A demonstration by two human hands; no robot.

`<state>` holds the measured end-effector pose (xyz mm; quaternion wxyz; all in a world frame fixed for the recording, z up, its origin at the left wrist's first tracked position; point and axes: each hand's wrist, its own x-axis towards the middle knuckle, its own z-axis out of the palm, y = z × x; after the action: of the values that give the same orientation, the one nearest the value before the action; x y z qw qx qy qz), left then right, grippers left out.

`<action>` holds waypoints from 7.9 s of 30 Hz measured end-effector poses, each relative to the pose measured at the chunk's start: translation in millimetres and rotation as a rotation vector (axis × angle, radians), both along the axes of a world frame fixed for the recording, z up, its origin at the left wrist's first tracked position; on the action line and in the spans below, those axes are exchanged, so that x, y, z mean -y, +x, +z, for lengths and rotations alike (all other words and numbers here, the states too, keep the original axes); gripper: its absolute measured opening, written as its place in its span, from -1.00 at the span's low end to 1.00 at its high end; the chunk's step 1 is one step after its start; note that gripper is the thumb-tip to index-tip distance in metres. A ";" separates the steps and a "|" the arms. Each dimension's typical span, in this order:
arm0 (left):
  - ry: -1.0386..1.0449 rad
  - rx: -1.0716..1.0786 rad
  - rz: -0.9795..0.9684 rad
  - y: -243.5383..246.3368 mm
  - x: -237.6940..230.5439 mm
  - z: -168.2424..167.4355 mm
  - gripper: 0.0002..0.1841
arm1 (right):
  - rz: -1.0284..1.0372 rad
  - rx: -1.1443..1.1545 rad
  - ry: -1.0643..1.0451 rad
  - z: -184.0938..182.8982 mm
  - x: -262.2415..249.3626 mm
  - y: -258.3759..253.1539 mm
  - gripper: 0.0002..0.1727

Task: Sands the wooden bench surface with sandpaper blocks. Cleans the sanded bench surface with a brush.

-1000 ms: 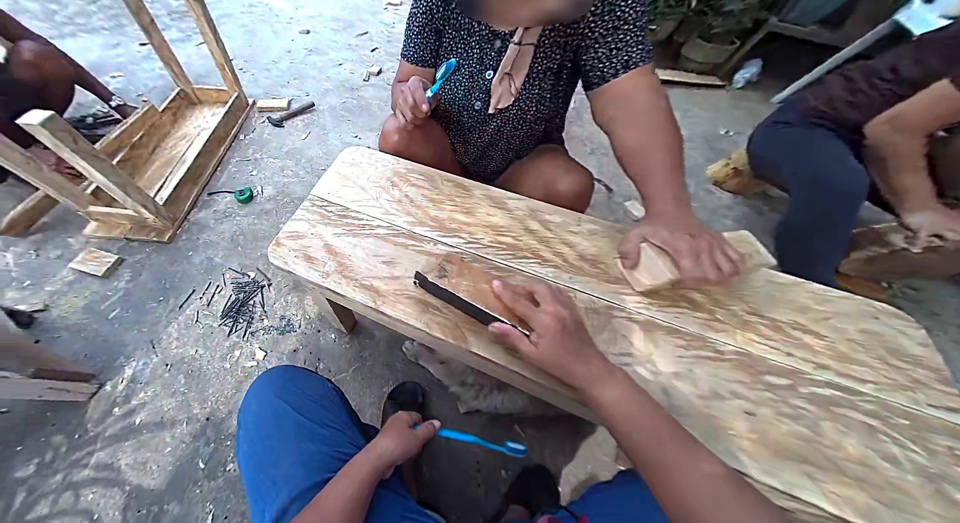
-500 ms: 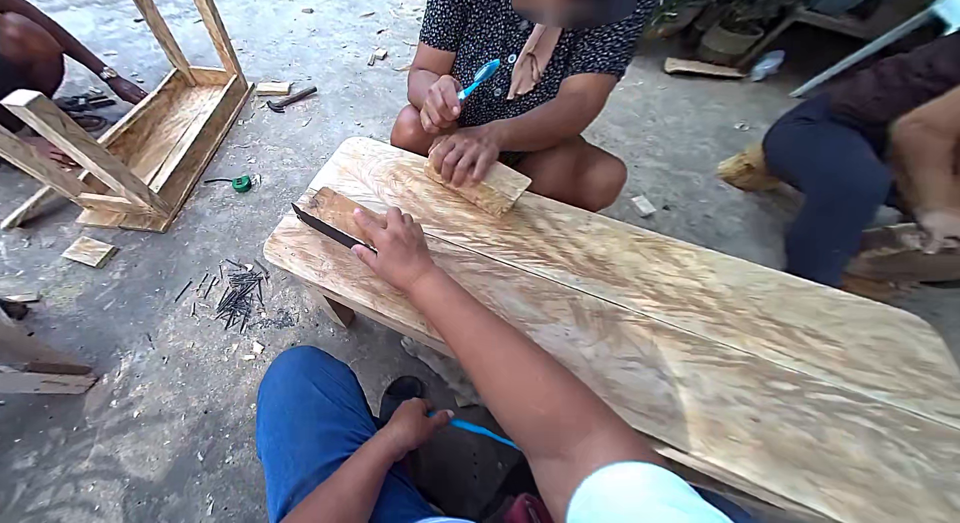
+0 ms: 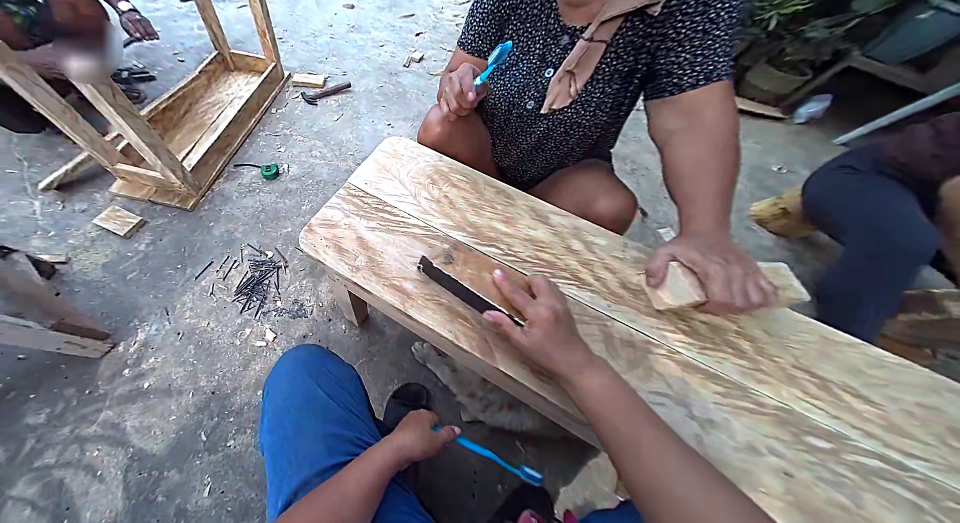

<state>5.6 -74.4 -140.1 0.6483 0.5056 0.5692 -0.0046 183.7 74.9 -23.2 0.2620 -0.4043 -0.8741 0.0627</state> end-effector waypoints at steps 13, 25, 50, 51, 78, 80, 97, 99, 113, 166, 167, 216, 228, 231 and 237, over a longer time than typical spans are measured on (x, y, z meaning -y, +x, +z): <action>-0.004 -0.087 0.172 -5.2 4.4 -23.9 -0.44 | -0.007 0.217 -0.288 32.5 -13.5 -62.0 -0.31; 0.038 -0.027 0.180 -3.8 10.3 -29.7 -0.56 | -0.235 0.019 -0.111 -0.3 66.6 118.4 -0.34; 0.014 -0.029 0.174 0.0 3.4 -20.4 -0.57 | -0.194 0.008 -0.150 -2.9 61.7 114.1 -0.22; 0.011 -0.027 0.178 -0.1 3.1 -20.0 -0.57 | -0.195 0.014 -0.149 -2.5 60.8 113.6 -0.21; 0.033 -0.039 0.062 -7.9 4.3 -8.7 -0.41 | 0.017 -0.021 -0.012 -1.9 13.4 -33.4 -0.36; 0.013 -0.010 0.073 -10.6 5.8 -6.5 -0.42 | -0.020 -0.047 0.022 -3.7 17.1 -38.0 -0.37; 0.003 -0.041 0.070 1.6 -10.4 -20.8 -0.42 | -0.037 0.034 -0.151 18.5 -21.3 -121.1 -0.33; -0.001 -0.058 0.054 0.9 -9.1 -19.3 -0.41 | -0.071 0.019 -0.112 11.2 -12.0 -57.2 -0.32; 0.042 -0.100 -0.027 5.6 -12.2 -14.3 -0.41 | -0.214 0.038 -0.237 20.0 -48.0 -115.4 -0.30; 0.050 -0.172 -0.031 4.9 -4.9 -41.5 -0.40 | -0.209 0.101 -0.354 20.0 -7.2 -44.8 -0.35; 0.055 -0.182 -0.035 4.1 -4.7 -40.8 -0.40 | -0.202 0.113 -0.365 20.6 -7.6 -44.8 -0.34; 0.038 -0.113 -0.188 11.0 -11.9 -11.1 -0.39 | -0.089 0.051 -0.177 15.8 -38.2 -93.0 -0.28; 0.056 -0.060 -0.228 8.7 -14.8 -3.8 -0.39 | 0.087 -0.032 -0.064 6.5 -41.1 -166.6 -0.35; 0.118 -0.085 -0.252 9.8 -15.7 -7.4 -0.42 | 0.078 0.079 -0.219 26.0 -49.4 -226.8 -0.31; 0.077 -0.123 -0.200 6.6 -14.1 -6.7 -0.41 | 0.111 0.092 -0.186 25.2 -28.6 -171.1 -0.31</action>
<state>12.2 -60.3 -146.7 0.5886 0.5830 0.5546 -0.0783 12.6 103.5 2.0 0.1792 -0.3803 -0.8966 0.1392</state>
